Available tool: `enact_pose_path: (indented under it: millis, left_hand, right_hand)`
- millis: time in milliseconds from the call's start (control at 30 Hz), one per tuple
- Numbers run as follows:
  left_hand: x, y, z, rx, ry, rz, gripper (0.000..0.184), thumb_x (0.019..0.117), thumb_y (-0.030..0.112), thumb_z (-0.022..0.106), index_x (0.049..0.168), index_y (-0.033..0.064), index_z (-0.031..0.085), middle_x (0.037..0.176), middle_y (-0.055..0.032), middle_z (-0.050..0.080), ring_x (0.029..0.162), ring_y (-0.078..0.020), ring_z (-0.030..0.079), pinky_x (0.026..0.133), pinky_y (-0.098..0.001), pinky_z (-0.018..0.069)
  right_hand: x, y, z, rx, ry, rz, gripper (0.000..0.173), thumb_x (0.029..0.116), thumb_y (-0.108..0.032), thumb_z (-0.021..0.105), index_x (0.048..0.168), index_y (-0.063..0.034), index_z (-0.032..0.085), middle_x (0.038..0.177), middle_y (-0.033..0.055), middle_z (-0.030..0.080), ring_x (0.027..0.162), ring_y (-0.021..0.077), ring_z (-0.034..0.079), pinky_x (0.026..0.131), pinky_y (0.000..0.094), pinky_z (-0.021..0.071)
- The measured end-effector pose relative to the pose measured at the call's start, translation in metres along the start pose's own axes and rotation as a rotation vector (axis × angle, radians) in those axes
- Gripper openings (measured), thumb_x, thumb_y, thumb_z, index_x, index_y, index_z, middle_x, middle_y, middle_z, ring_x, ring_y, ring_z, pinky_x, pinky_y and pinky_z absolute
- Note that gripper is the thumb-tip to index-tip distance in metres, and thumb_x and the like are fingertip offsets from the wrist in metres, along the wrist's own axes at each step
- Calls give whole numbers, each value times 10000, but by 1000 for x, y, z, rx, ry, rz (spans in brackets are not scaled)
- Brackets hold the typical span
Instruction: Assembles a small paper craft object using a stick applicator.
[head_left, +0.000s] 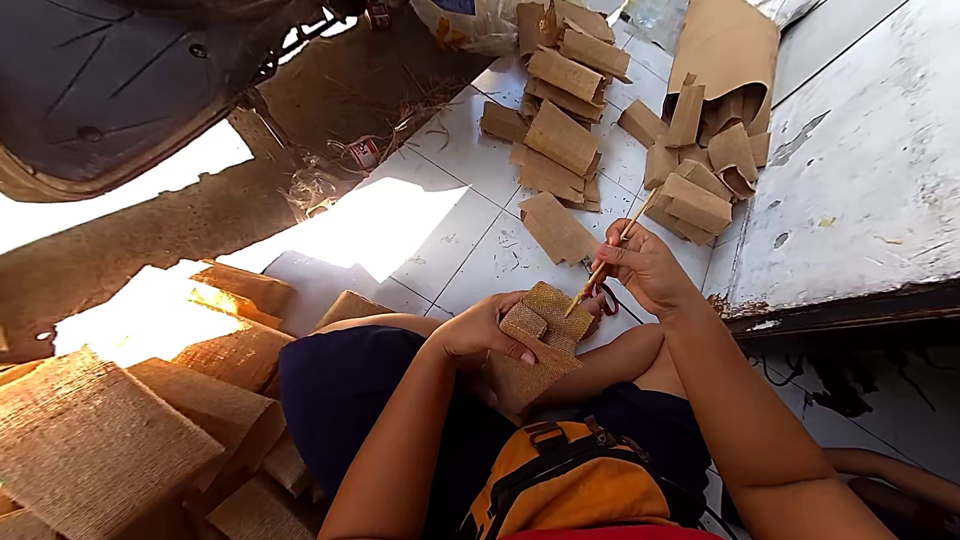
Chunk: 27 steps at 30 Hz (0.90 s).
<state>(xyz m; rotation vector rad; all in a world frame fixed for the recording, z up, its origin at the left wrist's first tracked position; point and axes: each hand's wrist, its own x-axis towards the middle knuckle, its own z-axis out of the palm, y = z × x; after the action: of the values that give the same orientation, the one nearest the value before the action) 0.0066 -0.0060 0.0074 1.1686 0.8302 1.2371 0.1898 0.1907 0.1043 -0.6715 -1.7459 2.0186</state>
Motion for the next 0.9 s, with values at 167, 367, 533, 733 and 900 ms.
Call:
enact_pose_path:
  millis: [167,367,533,733,900]
  left_hand:
    - [-2,-4,0,-80,-3,26,671,692,143,886,1295,100,595,1112,31,731,1017,-63,694,914,-261,582]
    - [-3,-4,1,-133,17,35,682,695,178,905,1297,121,590,1125,44,725,1027,-59,689,922,-263,578]
    - [-1,-6,3,-130,-4,10,653,707,136,879,1294,126,591,1120,49,725,1025,-56,688,926,-266,576]
    - [-2,-8,2,-158,22,67,692,704,201,909,1313,140,585,1141,64,721,1040,-50,684,934,-267,571]
    - [0,-10,3,-185,16,74,681,709,202,910,1308,141,593,1142,54,722,1035,-58,686,933,-277,574]
  right_hand:
    - [-4,2,3,33,11,-67,162,1008,14,537,985,-146,520,819,9,746,726,119,742,749,275,627]
    - [-5,5,6,97,90,-72,130,1039,-47,514,1002,-169,534,843,0,740,722,100,730,734,247,618]
    - [-2,4,10,57,199,-122,152,1029,7,523,1005,-140,494,816,-3,737,715,117,741,732,270,630]
    - [-5,-2,6,6,42,-34,161,1009,22,525,986,-134,495,786,-13,724,693,104,726,726,270,623]
    - [0,-3,10,58,23,-71,171,1009,32,535,1006,-131,484,828,19,744,743,146,752,774,310,635]
